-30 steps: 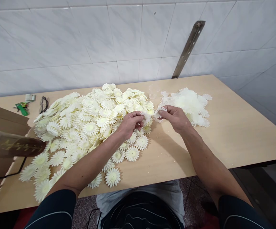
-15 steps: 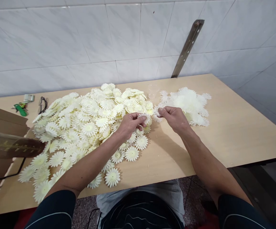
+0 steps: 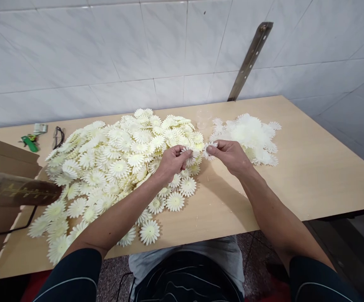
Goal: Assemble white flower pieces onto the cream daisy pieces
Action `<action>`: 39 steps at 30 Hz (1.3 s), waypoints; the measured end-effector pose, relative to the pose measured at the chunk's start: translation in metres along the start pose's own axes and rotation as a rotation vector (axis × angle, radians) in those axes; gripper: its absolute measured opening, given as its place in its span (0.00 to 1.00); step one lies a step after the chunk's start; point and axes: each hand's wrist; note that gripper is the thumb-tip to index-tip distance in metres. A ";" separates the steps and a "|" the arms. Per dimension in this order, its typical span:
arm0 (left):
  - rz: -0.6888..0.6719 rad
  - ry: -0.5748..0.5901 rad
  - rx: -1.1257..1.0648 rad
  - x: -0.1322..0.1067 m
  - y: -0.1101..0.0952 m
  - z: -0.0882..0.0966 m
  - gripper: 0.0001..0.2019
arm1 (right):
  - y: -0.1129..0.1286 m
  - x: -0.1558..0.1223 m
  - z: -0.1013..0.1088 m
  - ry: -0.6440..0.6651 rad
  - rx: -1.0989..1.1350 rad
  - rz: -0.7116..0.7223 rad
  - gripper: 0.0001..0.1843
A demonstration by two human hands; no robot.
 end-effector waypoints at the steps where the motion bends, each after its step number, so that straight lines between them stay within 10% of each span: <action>1: -0.006 0.004 0.014 -0.001 -0.001 0.000 0.10 | 0.001 -0.001 -0.001 0.031 -0.005 -0.005 0.38; 17: 0.054 0.266 0.055 -0.003 -0.001 -0.001 0.26 | 0.002 -0.004 -0.002 0.114 -0.327 -0.013 0.45; 33: 0.189 0.087 -0.041 -0.001 -0.009 -0.003 0.09 | 0.010 0.001 0.011 0.280 -0.082 -0.078 0.40; 39: 0.212 0.086 -0.048 0.000 -0.008 -0.001 0.10 | 0.009 0.000 0.045 -0.009 -0.252 -0.138 0.38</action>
Point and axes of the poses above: each hand's wrist, its own x-axis towards the middle knuckle, its own z-axis out of the back of the hand, y = z × x, and after that the axes turned 4 degrees about -x, right-handed
